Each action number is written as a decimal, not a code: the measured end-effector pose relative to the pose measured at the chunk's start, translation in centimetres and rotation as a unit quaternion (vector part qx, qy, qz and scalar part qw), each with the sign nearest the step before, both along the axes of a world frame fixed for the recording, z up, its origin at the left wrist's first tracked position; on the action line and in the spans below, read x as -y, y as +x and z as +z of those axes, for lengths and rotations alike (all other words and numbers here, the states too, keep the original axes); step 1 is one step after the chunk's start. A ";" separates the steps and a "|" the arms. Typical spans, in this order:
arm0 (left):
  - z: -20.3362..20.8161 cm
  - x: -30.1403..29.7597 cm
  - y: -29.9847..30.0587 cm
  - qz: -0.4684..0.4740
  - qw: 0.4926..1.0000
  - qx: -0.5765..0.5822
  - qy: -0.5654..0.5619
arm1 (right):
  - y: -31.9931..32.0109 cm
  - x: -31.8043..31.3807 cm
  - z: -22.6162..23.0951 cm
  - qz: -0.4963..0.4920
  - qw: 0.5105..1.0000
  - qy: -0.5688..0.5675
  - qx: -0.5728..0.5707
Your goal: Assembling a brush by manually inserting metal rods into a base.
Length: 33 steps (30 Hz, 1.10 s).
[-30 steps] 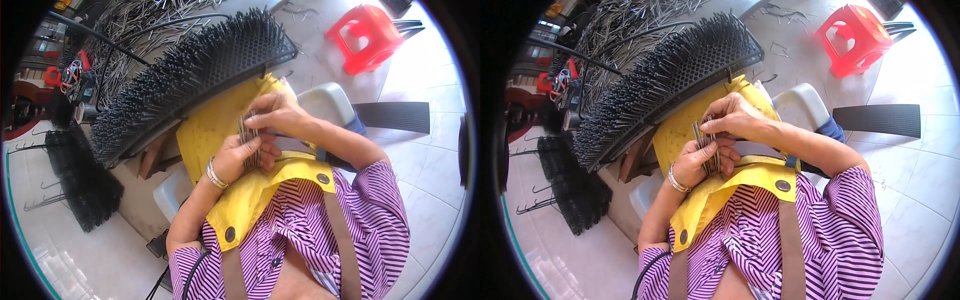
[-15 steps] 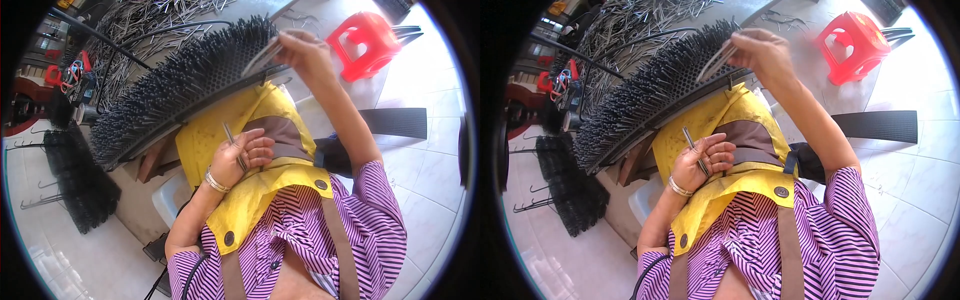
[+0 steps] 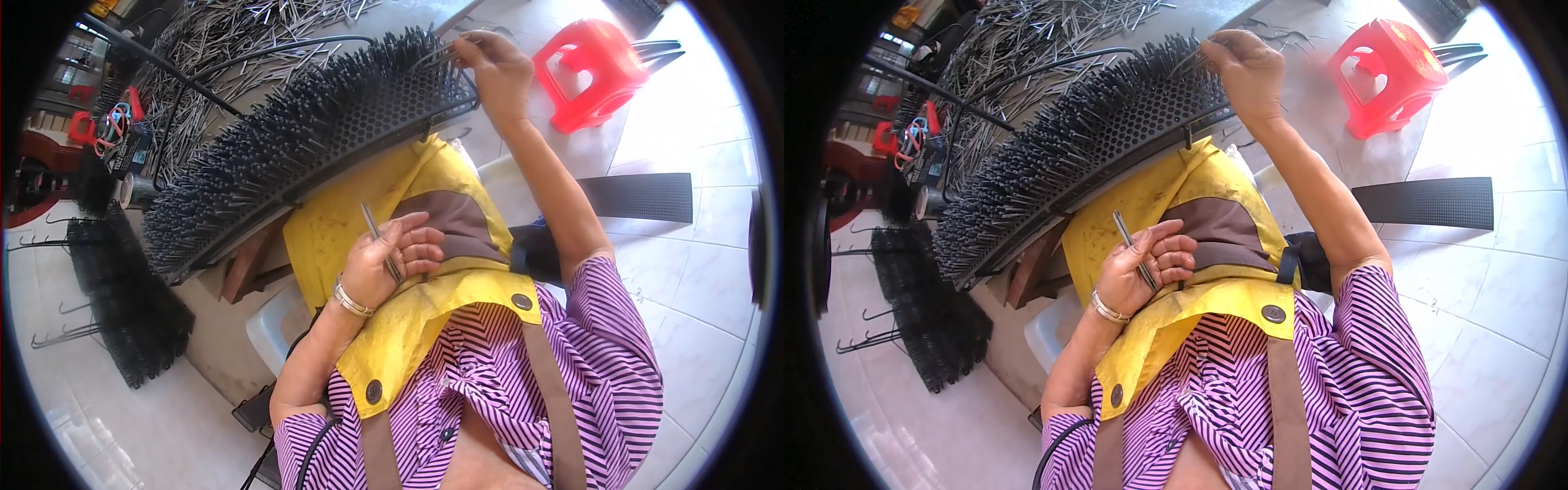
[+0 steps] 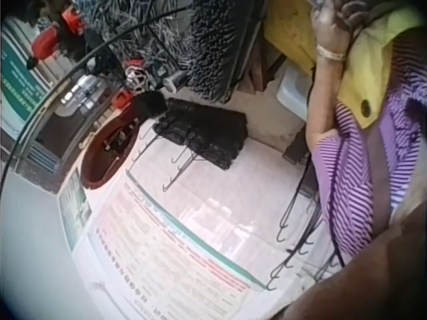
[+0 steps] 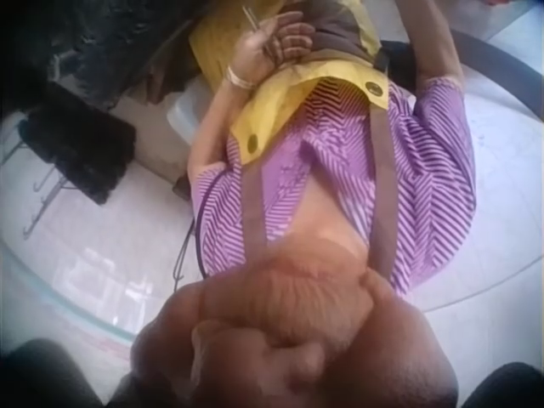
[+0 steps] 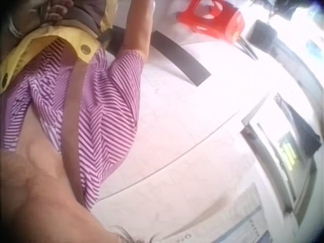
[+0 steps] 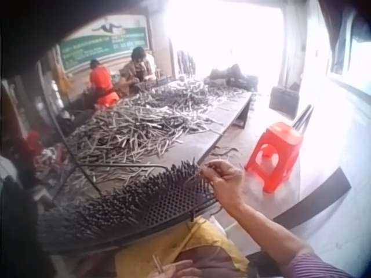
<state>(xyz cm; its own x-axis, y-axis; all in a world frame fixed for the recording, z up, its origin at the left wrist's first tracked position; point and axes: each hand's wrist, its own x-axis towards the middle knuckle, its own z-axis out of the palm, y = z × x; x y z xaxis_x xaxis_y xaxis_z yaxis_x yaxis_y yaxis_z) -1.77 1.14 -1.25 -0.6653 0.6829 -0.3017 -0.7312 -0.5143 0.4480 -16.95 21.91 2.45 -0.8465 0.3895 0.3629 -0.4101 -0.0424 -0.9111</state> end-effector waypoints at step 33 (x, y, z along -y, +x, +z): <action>0.4 -0.1 0.0 0.007 1.000 0.009 -0.026 | 1.0 0.5 -1.6 0.003 0.947 0.287 -0.146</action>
<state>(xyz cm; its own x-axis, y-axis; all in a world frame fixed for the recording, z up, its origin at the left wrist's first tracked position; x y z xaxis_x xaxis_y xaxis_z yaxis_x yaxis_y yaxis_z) -1.78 1.20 -0.84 -0.6687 0.6563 -0.3494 -0.7324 -0.5007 0.4613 -15.99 21.44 0.90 -0.6793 0.0529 0.7320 -0.6493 0.4215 -0.6330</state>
